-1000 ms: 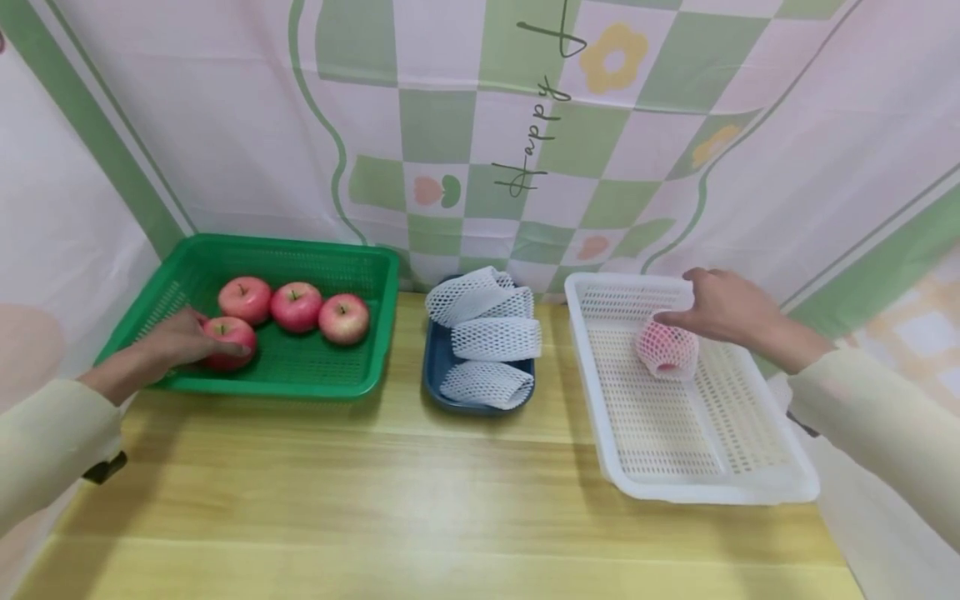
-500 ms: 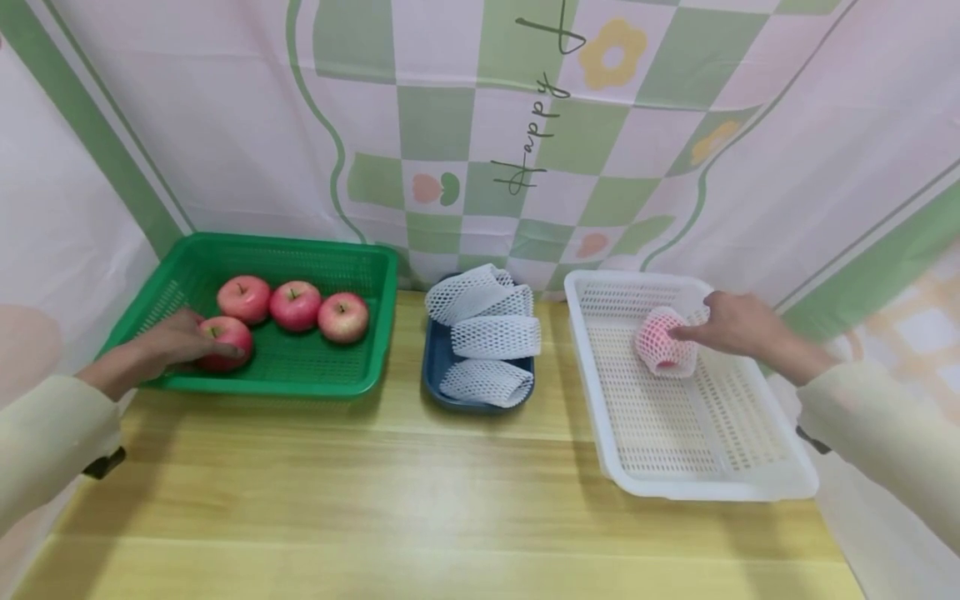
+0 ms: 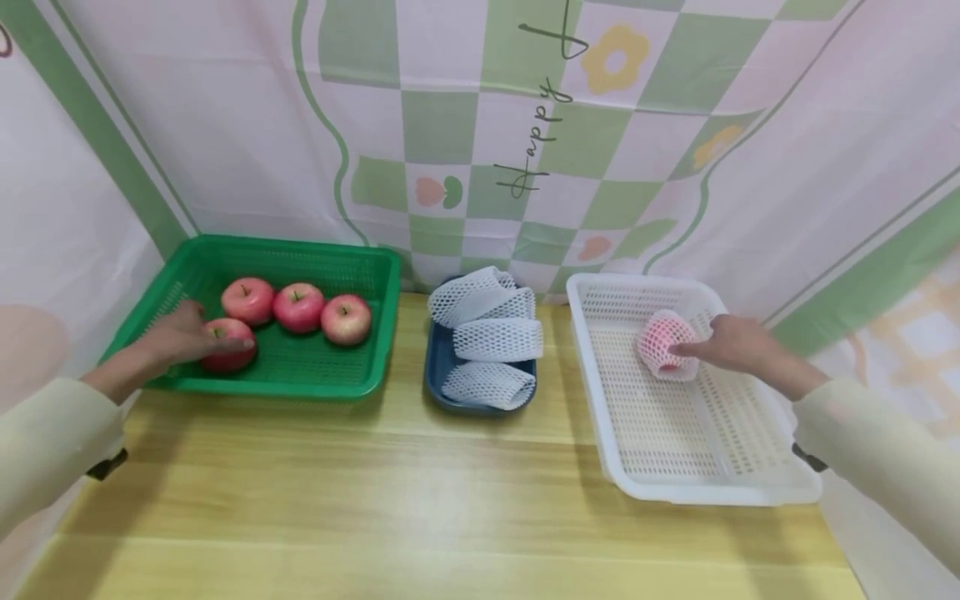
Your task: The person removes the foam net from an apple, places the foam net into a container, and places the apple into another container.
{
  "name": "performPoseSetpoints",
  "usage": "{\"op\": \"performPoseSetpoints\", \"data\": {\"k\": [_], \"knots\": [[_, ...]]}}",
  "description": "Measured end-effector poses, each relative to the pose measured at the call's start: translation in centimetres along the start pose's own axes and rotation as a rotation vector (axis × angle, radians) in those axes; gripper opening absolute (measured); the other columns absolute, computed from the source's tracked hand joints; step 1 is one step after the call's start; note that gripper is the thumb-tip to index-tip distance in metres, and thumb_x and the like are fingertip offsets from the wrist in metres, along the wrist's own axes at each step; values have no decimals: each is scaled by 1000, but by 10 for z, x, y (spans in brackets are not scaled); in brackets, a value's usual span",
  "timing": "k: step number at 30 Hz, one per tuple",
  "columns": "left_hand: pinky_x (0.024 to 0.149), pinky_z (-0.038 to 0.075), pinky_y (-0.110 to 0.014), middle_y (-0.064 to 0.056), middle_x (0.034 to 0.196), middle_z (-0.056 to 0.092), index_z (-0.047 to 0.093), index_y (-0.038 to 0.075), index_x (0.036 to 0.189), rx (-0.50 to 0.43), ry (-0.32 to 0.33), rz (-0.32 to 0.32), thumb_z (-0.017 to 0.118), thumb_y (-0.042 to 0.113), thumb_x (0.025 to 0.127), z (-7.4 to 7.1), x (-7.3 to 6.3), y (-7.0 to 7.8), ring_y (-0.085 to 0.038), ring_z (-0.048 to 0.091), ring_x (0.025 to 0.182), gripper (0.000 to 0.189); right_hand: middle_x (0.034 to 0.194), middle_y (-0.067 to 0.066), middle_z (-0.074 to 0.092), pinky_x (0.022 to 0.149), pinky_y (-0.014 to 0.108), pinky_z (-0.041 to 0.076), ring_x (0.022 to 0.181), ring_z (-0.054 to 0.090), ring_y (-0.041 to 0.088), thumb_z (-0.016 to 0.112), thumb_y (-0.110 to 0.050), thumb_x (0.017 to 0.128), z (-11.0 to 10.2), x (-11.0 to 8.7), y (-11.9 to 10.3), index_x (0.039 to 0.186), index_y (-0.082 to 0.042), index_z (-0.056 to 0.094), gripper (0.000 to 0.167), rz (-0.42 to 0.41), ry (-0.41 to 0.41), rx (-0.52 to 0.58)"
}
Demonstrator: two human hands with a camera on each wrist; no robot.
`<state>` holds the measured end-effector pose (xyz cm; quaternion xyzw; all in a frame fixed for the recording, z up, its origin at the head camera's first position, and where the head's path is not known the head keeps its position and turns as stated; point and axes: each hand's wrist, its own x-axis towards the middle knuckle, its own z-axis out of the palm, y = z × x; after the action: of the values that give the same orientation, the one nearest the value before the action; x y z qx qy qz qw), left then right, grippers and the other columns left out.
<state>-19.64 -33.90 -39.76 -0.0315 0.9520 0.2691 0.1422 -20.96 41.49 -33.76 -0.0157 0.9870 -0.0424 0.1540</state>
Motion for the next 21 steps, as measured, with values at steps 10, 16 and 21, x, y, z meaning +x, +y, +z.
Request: {"op": "performPoseSetpoints", "data": {"k": [10, 16, 21], "knots": [[101, 47, -71, -57, 132, 42, 14, -34, 145, 63, 22, -10, 71, 50, 99, -6, 0, 5, -64, 49, 118, 112, 89, 32, 62, 68, 50, 57, 82, 62, 43, 69, -61, 95, 15, 3, 4, 112, 24, 54, 88, 54, -33, 85], [98, 47, -73, -58, 137, 36, 12, -32, 149, 61, 65, 11, 71, 51, 99, -8, -3, 12, -64, 49, 117, 113, 98, 39, 64, 78, 59, 59, 91, 65, 50, 67, -67, 94, 19, 9, 5, 120, 26, 53, 97, 93, -51, 115], [96, 49, -72, -57, 137, 37, 13, -31, 149, 75, 99, 24, 73, 51, 97, -12, -7, 19, -61, 51, 114, 114, 94, 31, 67, 74, 50, 63, 84, 70, 41, 66, -66, 95, 23, 14, 3, 118, 23, 56, 92, 106, -97, 175]]}}
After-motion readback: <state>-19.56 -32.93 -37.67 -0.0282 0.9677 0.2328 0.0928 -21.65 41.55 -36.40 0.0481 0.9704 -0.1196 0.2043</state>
